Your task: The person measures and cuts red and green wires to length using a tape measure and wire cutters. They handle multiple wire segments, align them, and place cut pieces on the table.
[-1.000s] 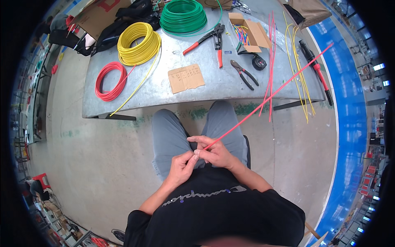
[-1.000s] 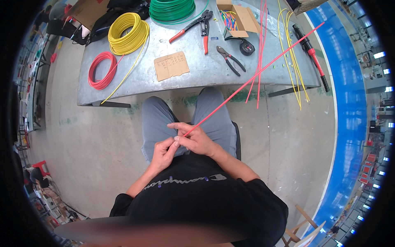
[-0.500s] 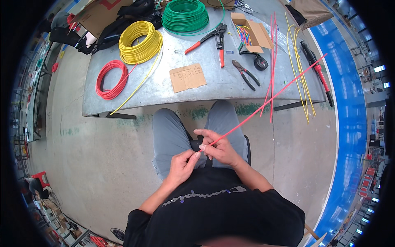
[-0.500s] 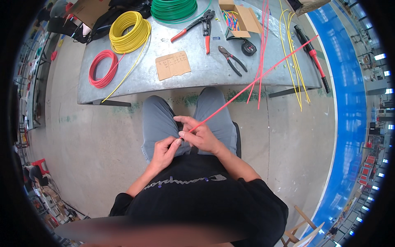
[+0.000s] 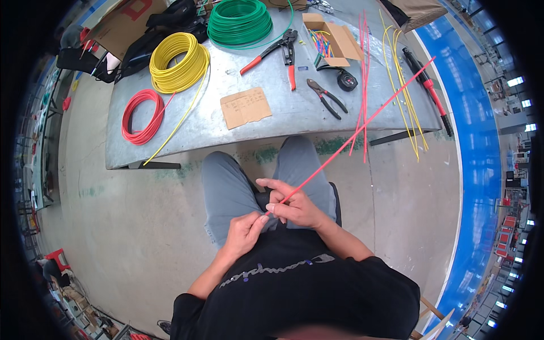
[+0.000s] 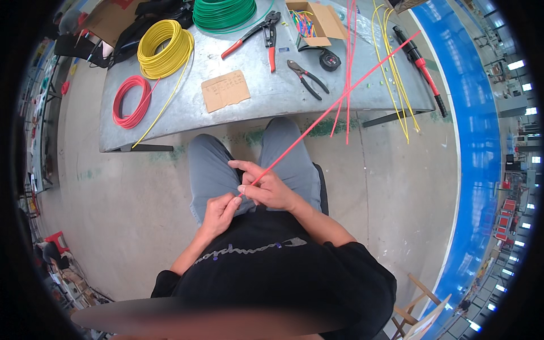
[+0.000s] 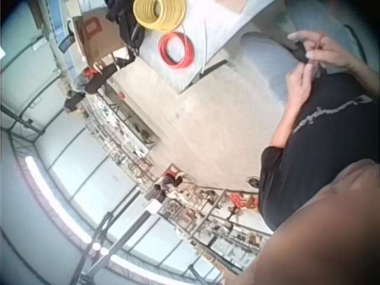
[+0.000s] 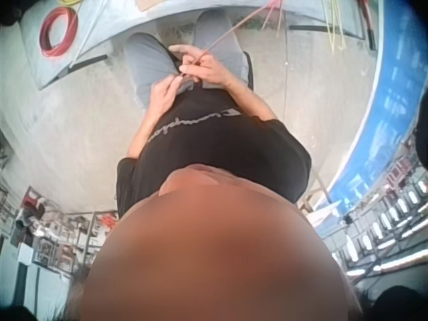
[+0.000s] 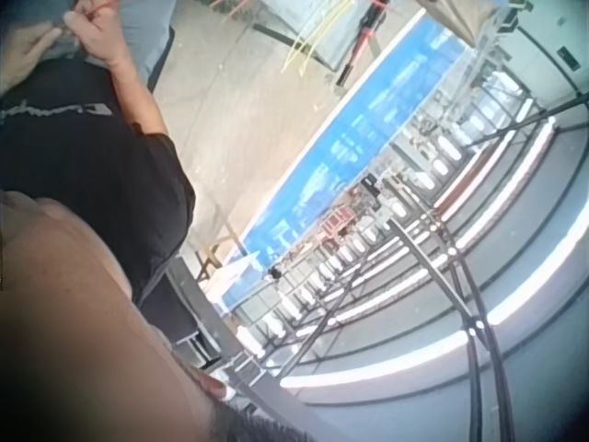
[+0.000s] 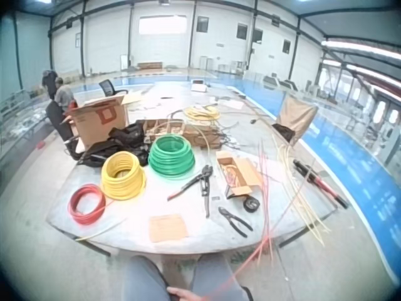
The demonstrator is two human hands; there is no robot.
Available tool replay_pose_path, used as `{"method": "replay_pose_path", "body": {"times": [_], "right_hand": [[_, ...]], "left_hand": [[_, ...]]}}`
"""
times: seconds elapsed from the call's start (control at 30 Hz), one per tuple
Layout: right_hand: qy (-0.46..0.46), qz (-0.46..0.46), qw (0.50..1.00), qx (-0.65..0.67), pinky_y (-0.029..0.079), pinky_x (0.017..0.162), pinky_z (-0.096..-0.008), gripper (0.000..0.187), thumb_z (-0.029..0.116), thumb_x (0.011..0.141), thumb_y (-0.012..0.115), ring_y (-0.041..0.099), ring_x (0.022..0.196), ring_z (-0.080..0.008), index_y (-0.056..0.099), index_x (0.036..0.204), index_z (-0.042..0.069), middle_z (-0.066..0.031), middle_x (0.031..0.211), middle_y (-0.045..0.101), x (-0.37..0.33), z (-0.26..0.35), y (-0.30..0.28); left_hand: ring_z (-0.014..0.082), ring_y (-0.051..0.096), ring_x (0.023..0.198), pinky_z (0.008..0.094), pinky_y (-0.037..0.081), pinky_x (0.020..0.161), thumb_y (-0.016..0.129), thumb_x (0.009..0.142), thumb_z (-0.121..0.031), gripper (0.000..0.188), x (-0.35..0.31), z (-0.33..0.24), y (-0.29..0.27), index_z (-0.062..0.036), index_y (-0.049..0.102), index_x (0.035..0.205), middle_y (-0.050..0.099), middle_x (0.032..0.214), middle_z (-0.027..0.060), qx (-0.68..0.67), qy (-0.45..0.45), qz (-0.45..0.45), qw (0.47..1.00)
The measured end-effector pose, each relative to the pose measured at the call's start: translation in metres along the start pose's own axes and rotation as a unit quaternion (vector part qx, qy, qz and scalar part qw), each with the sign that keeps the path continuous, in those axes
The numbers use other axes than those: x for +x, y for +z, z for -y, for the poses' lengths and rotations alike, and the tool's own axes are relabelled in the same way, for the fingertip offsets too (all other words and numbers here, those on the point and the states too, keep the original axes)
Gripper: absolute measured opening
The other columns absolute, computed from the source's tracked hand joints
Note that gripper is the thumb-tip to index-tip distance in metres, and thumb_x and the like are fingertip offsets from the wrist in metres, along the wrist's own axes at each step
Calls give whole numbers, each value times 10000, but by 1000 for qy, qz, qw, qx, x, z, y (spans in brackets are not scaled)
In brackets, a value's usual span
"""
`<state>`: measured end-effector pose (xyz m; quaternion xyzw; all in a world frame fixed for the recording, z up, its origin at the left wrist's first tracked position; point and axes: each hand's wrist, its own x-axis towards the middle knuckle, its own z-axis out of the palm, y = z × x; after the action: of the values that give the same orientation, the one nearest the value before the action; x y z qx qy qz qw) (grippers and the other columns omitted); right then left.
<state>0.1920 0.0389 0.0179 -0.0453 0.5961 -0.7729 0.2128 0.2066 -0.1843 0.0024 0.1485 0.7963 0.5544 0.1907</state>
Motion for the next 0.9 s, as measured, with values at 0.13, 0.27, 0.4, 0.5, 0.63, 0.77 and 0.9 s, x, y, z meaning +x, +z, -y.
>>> {"method": "replay_pose_path", "body": {"times": [0.13,0.27,0.4,0.5,0.63,0.77,0.9], "right_hand": [[-15,-8,1000,-21,417,535,-214,592,77,1019,631,508,586,-24,452,1582,38,51,749,527,1,1,1],[-19,-19,999,-36,440,551,-214,604,44,1008,636,543,606,-42,458,1585,43,18,775,583,2,3,-6],[-27,-26,998,-47,438,548,-216,596,39,1006,638,538,595,-42,468,1577,41,20,759,581,3,5,-12],[-31,-25,997,-61,438,544,-217,594,39,1008,638,536,589,-41,469,1576,40,25,748,576,4,7,-12],[-20,-21,999,-45,410,526,-212,591,75,1007,650,513,568,-23,475,1570,38,50,721,554,3,6,-11],[9,-15,1000,-23,401,525,-215,594,69,1011,628,491,563,-22,454,1578,26,50,715,523,1,5,-11],[3,-19,999,-25,409,525,-215,604,67,1011,628,497,570,-21,447,1586,29,49,718,526,1,3,-9]], "left_hand": [[227,551,561,368,454,559,689,1047,-186,257,1,0,1,1,680,870,588,663,124,-12,-1,-11,1000],[228,589,590,358,472,574,691,1047,-189,227,4,-1,7,-2,710,920,620,695,116,-16,25,-41,999],[229,610,611,363,478,585,676,1056,-191,227,5,1,10,0,710,937,634,727,123,-2,14,-43,999],[237,617,617,369,483,594,656,1067,-197,232,4,4,10,-1,707,953,640,737,125,-6,12,-31,999],[253,628,625,377,494,610,629,1080,-199,245,3,6,8,-2,695,950,647,745,135,-14,2,1,1000],[266,636,632,381,507,621,619,1085,-195,257,1,5,3,-1,683,929,649,740,148,3,-12,34,999],[269,638,636,378,509,622,618,1088,-198,264,0,4,0,1,679,926,648,734,152,-3,-20,47,999]]}}
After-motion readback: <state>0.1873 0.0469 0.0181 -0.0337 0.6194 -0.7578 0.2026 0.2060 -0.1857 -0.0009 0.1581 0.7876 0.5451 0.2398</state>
